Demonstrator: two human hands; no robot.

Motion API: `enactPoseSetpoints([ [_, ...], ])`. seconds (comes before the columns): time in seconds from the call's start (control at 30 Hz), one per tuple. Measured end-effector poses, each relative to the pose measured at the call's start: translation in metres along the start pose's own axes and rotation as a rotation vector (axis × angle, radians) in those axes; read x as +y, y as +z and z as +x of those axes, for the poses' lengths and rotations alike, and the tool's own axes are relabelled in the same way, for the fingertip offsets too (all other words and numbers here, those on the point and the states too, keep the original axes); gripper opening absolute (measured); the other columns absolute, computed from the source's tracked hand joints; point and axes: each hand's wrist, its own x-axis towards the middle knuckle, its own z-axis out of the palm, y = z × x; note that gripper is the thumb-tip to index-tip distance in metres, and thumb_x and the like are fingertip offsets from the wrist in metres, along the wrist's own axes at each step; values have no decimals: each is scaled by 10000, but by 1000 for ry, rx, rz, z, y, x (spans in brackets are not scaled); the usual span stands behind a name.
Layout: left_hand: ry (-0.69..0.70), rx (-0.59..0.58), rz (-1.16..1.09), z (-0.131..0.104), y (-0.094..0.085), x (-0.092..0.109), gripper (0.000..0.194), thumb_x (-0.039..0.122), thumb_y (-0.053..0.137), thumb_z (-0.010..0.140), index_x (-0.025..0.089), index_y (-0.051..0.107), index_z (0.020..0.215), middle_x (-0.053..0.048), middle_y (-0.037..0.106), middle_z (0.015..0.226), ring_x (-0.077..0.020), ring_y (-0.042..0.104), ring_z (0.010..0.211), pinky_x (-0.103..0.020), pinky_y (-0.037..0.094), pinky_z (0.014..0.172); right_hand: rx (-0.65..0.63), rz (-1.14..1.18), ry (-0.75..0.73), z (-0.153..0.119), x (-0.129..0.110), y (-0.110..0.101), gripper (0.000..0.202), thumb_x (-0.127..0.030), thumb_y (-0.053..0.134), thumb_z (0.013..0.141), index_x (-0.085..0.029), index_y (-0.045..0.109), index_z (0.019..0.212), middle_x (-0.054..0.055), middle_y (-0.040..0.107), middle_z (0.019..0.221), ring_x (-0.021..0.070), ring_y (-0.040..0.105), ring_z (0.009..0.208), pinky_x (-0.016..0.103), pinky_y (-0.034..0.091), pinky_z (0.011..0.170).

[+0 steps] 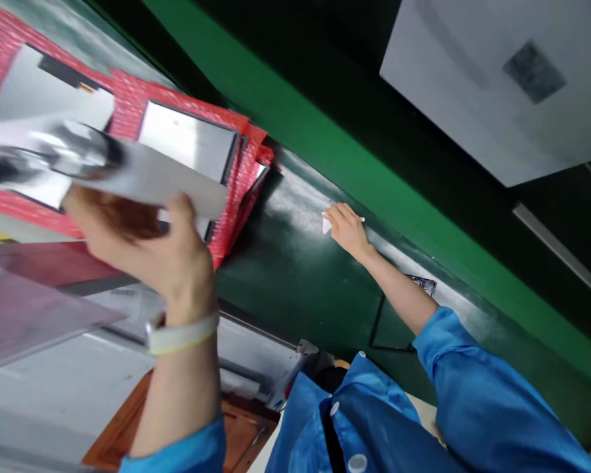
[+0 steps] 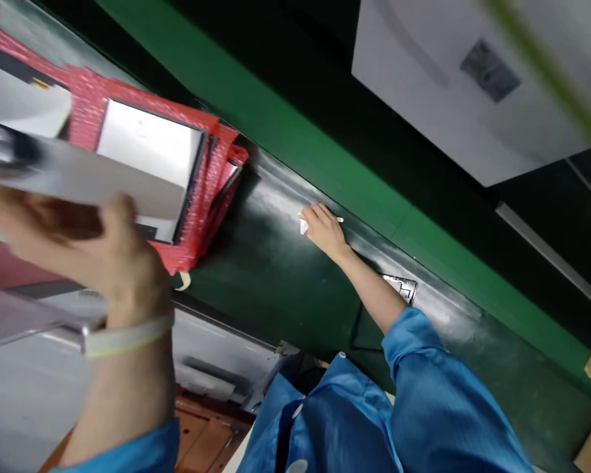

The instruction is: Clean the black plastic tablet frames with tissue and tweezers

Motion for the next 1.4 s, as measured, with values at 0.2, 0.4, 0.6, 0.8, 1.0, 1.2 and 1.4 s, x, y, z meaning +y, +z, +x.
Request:
enactPoseSetpoints([
  [0.2,129,-198,194,-103,1,-20,580,481,816,738,154,764,1214,-116,715,1163,-307,687,1168,-504,596,1076,39,56,-49,-9,-11,5,299,-266,375,1209,-192,609,1037,50,596,1017,184,607,1051,347,552,983],
  [0.4,291,-284,269,-95,14,-33,690,362,807,777,205,739,1445,-157,696,1339,-300,684,1250,-478,583,1102,85,23,-104,-4,-16,4,216,-217,369,1204,-191,557,1100,15,502,1046,171,613,1100,378,611,1043],
  [0.6,342,-348,305,-90,10,-35,805,377,838,709,225,711,1490,-158,653,1371,-356,653,1282,-556,573,1099,93,-29,-136,1,-20,-2,308,-231,258,1228,-140,544,1156,-3,534,1045,120,653,1089,341,656,1014],
  [0.8,398,-374,387,-84,11,-42,819,375,811,701,212,697,1495,-173,621,1409,-449,628,1338,-705,514,1130,68,-115,-123,6,-24,-10,457,-252,132,1205,-113,558,1119,-13,516,1048,68,644,1082,263,632,986],
  [1.0,357,-368,474,-84,14,-44,788,289,822,697,194,710,1471,-194,634,1455,-464,627,1384,-693,533,1123,-27,-136,-95,9,-27,-14,462,-245,126,1193,-98,561,1139,8,532,1093,101,654,1127,309,649,986],
  [1.2,252,-397,524,-82,19,-39,828,201,827,663,267,707,1480,-149,611,1504,-445,576,1463,-741,476,1215,-75,-138,-69,11,-30,-19,314,-201,302,1192,-99,596,1153,19,586,1125,121,659,1159,304,656,1011],
  [1.4,252,-441,549,-82,16,-26,747,232,820,754,254,693,1491,-157,598,1538,-444,563,1492,-806,464,1178,-81,-113,-61,12,-31,-20,294,-204,330,1187,-89,600,1183,14,576,1125,128,669,1169,325,650,1020],
])
